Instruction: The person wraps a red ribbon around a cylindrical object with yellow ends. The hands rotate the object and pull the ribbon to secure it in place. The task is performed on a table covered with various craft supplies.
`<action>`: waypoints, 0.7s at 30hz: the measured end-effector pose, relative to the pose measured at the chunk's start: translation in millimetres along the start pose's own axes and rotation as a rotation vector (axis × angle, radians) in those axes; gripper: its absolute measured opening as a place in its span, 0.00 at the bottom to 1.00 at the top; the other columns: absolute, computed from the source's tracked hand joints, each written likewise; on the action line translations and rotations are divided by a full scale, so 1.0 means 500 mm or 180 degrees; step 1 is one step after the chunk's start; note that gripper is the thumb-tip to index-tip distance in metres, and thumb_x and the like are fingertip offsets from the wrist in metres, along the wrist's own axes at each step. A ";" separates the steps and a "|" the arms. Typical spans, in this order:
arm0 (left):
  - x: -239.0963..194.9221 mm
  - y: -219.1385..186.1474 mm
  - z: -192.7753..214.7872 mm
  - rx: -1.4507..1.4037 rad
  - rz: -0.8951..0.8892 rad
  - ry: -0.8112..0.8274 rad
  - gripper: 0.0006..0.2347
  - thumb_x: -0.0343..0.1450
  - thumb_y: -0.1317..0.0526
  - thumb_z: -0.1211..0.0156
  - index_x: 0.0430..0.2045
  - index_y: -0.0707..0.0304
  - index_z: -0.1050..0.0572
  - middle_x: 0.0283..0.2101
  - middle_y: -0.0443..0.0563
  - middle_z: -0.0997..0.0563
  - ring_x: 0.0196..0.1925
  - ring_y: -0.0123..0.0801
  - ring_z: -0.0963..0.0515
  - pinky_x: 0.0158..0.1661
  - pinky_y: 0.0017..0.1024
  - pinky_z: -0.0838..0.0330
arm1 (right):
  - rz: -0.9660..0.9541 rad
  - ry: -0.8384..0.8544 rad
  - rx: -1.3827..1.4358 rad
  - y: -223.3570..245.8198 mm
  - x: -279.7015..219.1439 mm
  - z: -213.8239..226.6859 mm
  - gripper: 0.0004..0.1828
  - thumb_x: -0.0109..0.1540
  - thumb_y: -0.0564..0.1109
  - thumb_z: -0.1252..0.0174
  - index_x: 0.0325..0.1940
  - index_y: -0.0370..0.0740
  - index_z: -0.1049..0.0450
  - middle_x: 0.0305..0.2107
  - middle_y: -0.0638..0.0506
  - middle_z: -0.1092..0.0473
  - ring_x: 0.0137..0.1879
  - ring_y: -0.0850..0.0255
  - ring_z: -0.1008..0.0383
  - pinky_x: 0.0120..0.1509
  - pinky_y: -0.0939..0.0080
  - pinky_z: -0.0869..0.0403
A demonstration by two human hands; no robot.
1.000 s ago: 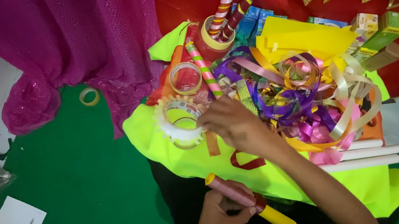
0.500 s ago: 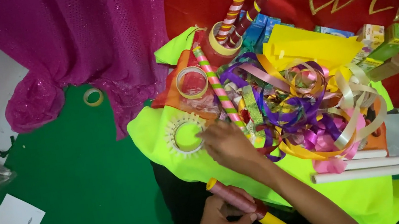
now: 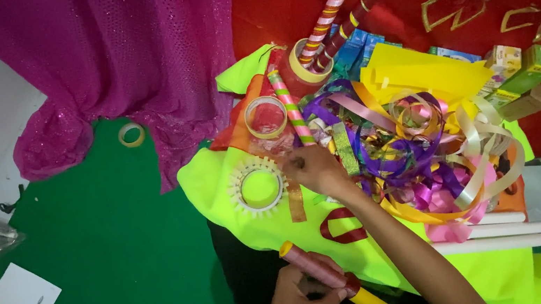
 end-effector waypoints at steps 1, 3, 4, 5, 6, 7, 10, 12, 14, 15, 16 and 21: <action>-0.001 -0.004 -0.005 -0.0001 -0.0002 0.0006 0.12 0.63 0.65 0.24 0.37 0.65 0.19 0.38 0.53 0.14 0.42 0.32 0.15 0.41 0.26 0.15 | -0.0003 -0.0005 -0.0003 -0.002 0.001 -0.003 0.18 0.64 0.59 0.45 0.38 0.47 0.17 0.27 0.56 0.24 0.30 0.62 0.27 0.32 0.58 0.34; -0.003 -0.006 -0.005 -0.0023 0.0163 -0.0153 0.12 0.62 0.66 0.24 0.36 0.66 0.19 0.38 0.54 0.13 0.42 0.34 0.14 0.41 0.27 0.15 | -0.0111 0.0044 0.0193 -0.007 0.006 -0.011 0.16 0.62 0.57 0.40 0.46 0.49 0.16 0.41 0.53 0.19 0.46 0.59 0.17 0.46 0.60 0.19; -0.002 -0.002 -0.003 -0.0011 0.0156 -0.0152 0.12 0.62 0.66 0.24 0.36 0.66 0.19 0.38 0.54 0.13 0.42 0.34 0.14 0.41 0.27 0.15 | -0.0103 0.0034 0.0200 -0.012 0.009 -0.015 0.16 0.62 0.57 0.40 0.46 0.49 0.16 0.41 0.53 0.19 0.46 0.59 0.17 0.46 0.60 0.19; -0.001 -0.001 -0.003 -0.0087 0.0099 -0.0115 0.12 0.63 0.66 0.24 0.37 0.67 0.20 0.39 0.56 0.14 0.43 0.35 0.14 0.42 0.29 0.14 | 0.0024 -0.0041 0.0312 -0.012 0.012 -0.015 0.14 0.62 0.56 0.39 0.43 0.49 0.16 0.38 0.54 0.19 0.44 0.60 0.18 0.46 0.57 0.20; 0.000 0.001 -0.004 -0.0169 0.0047 -0.0075 0.13 0.63 0.66 0.24 0.37 0.67 0.20 0.39 0.57 0.14 0.43 0.36 0.14 0.44 0.30 0.13 | 0.0144 -0.0113 0.0421 -0.013 0.014 -0.016 0.11 0.62 0.55 0.37 0.41 0.49 0.16 0.36 0.55 0.19 0.42 0.60 0.19 0.46 0.55 0.20; 0.000 0.003 -0.002 -0.0163 0.0045 -0.0071 0.13 0.63 0.66 0.24 0.37 0.67 0.20 0.39 0.57 0.14 0.43 0.36 0.14 0.44 0.30 0.13 | 0.0145 -0.0120 0.0424 0.005 0.004 -0.008 0.11 0.62 0.55 0.37 0.41 0.49 0.16 0.36 0.55 0.19 0.42 0.60 0.19 0.46 0.55 0.20; 0.002 0.002 0.003 -0.0112 -0.0032 -0.0134 0.12 0.63 0.68 0.24 0.36 0.66 0.20 0.38 0.55 0.14 0.41 0.34 0.14 0.42 0.28 0.14 | -0.0198 -0.0078 0.0683 0.016 -0.011 0.000 0.10 0.60 0.54 0.36 0.35 0.47 0.17 0.33 0.55 0.19 0.41 0.62 0.19 0.47 0.58 0.21; 0.001 0.005 0.006 0.0121 0.0258 -0.0187 0.14 0.62 0.65 0.23 0.39 0.63 0.20 0.40 0.53 0.13 0.43 0.33 0.15 0.44 0.27 0.15 | -0.0149 -0.0078 0.0586 0.012 -0.002 -0.006 0.10 0.59 0.55 0.34 0.34 0.48 0.15 0.32 0.55 0.19 0.38 0.62 0.18 0.42 0.59 0.21; 0.000 -0.002 0.006 0.0131 0.0302 -0.0181 0.14 0.62 0.66 0.23 0.40 0.64 0.20 0.40 0.54 0.13 0.43 0.33 0.14 0.44 0.27 0.14 | -0.0227 -0.0059 0.0635 0.022 -0.008 -0.002 0.09 0.59 0.52 0.34 0.36 0.47 0.15 0.32 0.54 0.18 0.36 0.64 0.17 0.43 0.61 0.19; -0.001 -0.004 0.005 0.0134 0.0352 -0.0180 0.15 0.62 0.66 0.24 0.40 0.65 0.20 0.40 0.55 0.13 0.44 0.34 0.14 0.44 0.27 0.14 | -0.0308 -0.0031 0.0683 0.025 -0.012 -0.002 0.08 0.59 0.50 0.35 0.37 0.47 0.15 0.31 0.54 0.17 0.34 0.65 0.16 0.44 0.63 0.17; 0.000 -0.005 0.004 0.0134 0.0344 -0.0175 0.15 0.62 0.66 0.24 0.40 0.65 0.20 0.40 0.55 0.13 0.44 0.34 0.14 0.44 0.27 0.14 | -0.0305 -0.0038 0.0678 0.015 -0.009 -0.009 0.08 0.59 0.50 0.35 0.37 0.47 0.15 0.31 0.54 0.17 0.34 0.65 0.16 0.44 0.63 0.17; -0.002 -0.015 -0.004 0.0018 0.0273 -0.0130 0.14 0.63 0.67 0.24 0.40 0.67 0.21 0.40 0.56 0.13 0.44 0.34 0.13 0.46 0.28 0.12 | 0.0354 -0.0573 0.0389 0.008 0.003 -0.015 0.05 0.58 0.49 0.36 0.34 0.51 0.16 0.32 0.57 0.18 0.38 0.64 0.18 0.43 0.60 0.19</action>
Point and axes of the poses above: each hand's wrist, its own x-axis towards the middle knuckle, its own z-axis out of the back of the hand, y = z × x, the point moved 8 cm from there along x, towards the middle knuckle
